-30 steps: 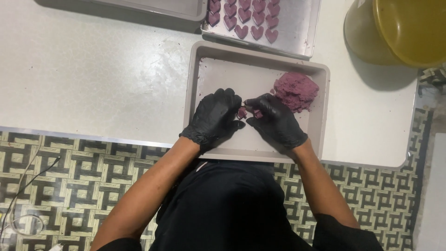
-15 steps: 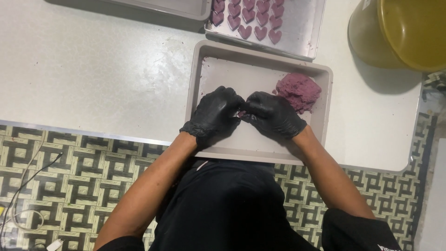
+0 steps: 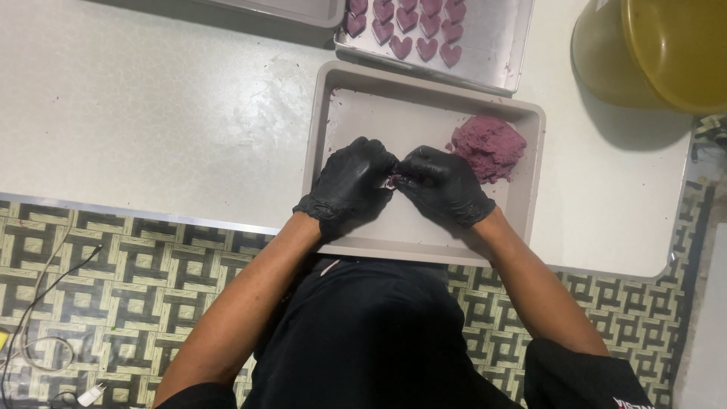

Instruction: The person uses a heart-shaped cutter to form individual pieces of chocolate paste and arranges them on a tray.

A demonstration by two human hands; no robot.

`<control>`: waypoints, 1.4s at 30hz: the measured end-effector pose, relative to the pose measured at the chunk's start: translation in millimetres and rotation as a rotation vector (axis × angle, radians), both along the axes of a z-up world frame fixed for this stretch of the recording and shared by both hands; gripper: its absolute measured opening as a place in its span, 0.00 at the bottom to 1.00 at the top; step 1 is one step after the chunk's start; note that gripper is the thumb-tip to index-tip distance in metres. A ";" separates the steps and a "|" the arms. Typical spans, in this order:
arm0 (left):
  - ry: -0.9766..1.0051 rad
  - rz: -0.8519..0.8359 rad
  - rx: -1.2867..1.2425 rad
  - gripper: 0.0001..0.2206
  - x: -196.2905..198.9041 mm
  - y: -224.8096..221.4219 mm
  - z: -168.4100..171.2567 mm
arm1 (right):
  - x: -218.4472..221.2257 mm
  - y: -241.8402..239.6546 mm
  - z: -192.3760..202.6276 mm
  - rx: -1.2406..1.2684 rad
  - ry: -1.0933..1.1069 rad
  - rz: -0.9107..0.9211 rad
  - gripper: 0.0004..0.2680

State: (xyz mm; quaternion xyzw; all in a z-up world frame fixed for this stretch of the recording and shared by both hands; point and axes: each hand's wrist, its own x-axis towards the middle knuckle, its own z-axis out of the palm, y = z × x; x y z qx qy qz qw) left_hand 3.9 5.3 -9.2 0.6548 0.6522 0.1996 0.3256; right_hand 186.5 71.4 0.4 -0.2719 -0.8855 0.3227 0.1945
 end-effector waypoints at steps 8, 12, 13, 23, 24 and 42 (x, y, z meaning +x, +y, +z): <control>0.026 -0.063 0.021 0.08 -3.1 -3.4 -4.6 | -1.5 1.5 24.8 -0.163 -0.056 -0.009 0.02; 0.037 -0.098 0.048 0.09 -4.4 -4.2 -13.5 | 3.2 5.0 6.3 -0.278 -0.004 -0.090 0.01; 0.037 -0.098 0.047 0.09 -5.8 -3.0 -12.9 | 4.3 7.6 -1.7 -0.279 -0.004 -0.090 0.01; 0.043 -0.088 0.092 0.10 -7.8 -3.4 -16.1 | -8.4 8.6 3.8 -0.431 -0.140 -0.203 0.08; 0.046 -0.100 0.103 0.11 -7.5 -3.5 -19.4 | -10.4 6.7 8.2 -0.422 -0.168 -0.207 0.08; -0.094 -0.039 0.021 0.10 -5.6 -8.9 -8.2 | -2.4 17.9 -5.9 -0.419 -0.184 -0.077 0.08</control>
